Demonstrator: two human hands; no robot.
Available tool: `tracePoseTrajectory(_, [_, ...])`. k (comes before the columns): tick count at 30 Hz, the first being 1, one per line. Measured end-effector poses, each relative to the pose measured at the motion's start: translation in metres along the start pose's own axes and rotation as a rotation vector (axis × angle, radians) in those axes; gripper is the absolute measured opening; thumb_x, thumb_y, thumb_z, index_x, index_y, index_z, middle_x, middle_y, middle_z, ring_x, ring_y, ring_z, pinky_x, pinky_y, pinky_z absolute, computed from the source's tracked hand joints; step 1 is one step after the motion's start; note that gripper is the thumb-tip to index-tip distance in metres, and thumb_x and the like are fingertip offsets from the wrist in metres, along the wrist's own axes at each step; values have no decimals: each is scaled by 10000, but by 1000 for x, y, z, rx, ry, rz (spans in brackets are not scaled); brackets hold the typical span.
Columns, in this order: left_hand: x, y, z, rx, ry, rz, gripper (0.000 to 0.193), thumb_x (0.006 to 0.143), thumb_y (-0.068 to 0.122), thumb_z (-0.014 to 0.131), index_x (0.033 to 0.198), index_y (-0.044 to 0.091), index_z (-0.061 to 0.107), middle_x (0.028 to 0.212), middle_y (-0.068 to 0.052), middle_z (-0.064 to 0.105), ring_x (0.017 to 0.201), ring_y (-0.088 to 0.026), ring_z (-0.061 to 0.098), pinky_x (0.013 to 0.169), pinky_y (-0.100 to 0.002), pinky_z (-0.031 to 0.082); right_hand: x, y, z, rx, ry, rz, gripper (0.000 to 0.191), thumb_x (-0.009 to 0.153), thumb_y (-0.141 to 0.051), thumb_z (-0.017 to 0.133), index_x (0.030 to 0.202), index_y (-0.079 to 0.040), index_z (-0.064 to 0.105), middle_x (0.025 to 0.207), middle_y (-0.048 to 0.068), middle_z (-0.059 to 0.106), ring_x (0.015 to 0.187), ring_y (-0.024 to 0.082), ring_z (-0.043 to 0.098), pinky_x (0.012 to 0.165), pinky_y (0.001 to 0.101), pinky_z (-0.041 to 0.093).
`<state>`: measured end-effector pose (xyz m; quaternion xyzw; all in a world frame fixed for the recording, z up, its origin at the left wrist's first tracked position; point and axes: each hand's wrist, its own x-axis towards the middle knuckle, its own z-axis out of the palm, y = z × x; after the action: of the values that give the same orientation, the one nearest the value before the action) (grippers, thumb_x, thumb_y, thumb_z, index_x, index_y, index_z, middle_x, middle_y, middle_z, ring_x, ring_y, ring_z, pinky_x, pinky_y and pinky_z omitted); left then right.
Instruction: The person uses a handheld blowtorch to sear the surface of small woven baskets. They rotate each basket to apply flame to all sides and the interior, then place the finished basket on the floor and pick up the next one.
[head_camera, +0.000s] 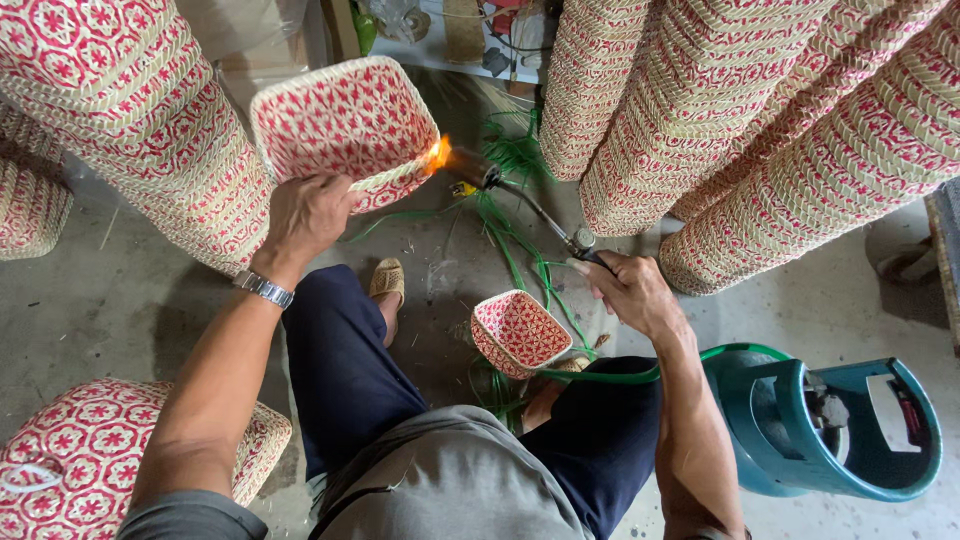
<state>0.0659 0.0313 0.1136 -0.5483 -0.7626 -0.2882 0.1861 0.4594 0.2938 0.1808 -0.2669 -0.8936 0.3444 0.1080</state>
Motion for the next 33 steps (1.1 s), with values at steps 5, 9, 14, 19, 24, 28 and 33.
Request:
tracePoseTrajectory(5, [2, 10, -17, 194, 28, 176, 197, 983, 221, 722, 899, 85, 607, 815, -85, 648, 795, -286, 678, 680, -432, 517, 3, 7, 3, 30, -32, 82, 258, 981, -271, 635, 879, -51, 722, 607, 8, 626, 484, 78, 563, 458, 305, 464])
tracePoseTrajectory(9, [1, 17, -22, 313, -6, 213, 162, 957, 233, 715, 931, 85, 653, 765, -59, 645, 764, -246, 670, 686, -406, 512, 4, 4, 2, -22, 5, 81, 302, 1022, -313, 641, 917, -45, 731, 576, 44, 592, 470, 111, 534, 468, 326, 453])
tracePoseTrajectory(14, [-3, 12, -16, 406, -36, 343, 60, 941, 109, 628, 992, 104, 659, 862, -36, 669, 839, -200, 677, 766, -356, 527, 6, -12, -3, -52, 90, -100, 294, 996, -317, 681, 949, -35, 752, 591, 34, 607, 486, 115, 543, 493, 335, 473])
tracePoseTrajectory(19, [-8, 7, -7, 435, -120, 388, 132, 949, 110, 614, 1060, 105, 686, 860, -14, 671, 808, -163, 658, 717, -323, 495, 11, -20, -5, -46, 59, 11, 280, 956, -319, 652, 1068, -88, 764, 581, 55, 609, 452, 140, 557, 465, 364, 465])
tracePoseTrajectory(24, [-12, 12, -5, 450, -120, 444, 140, 905, 140, 619, 1032, 120, 676, 871, 0, 662, 860, -162, 659, 759, -321, 500, 20, -12, -4, -60, 110, -22, 428, 987, -379, 679, 776, -6, 698, 540, 84, 588, 458, 158, 541, 465, 363, 443])
tracePoseTrajectory(28, [-16, 18, -3, 458, -137, 470, 150, 899, 132, 623, 1037, 121, 679, 865, 9, 656, 844, -152, 655, 777, -320, 504, 30, -4, -5, -53, 99, -42, 456, 996, -387, 645, 729, -18, 677, 527, 58, 587, 439, 137, 564, 443, 346, 444])
tracePoseTrajectory(33, [-21, 22, 2, 465, -199, 495, 153, 891, 127, 623, 1030, 131, 686, 886, 13, 666, 845, -141, 660, 761, -317, 496, 37, -1, -12, -67, 84, 96, 497, 1008, -415, 639, 709, -17, 660, 495, 75, 560, 410, 155, 527, 426, 352, 426])
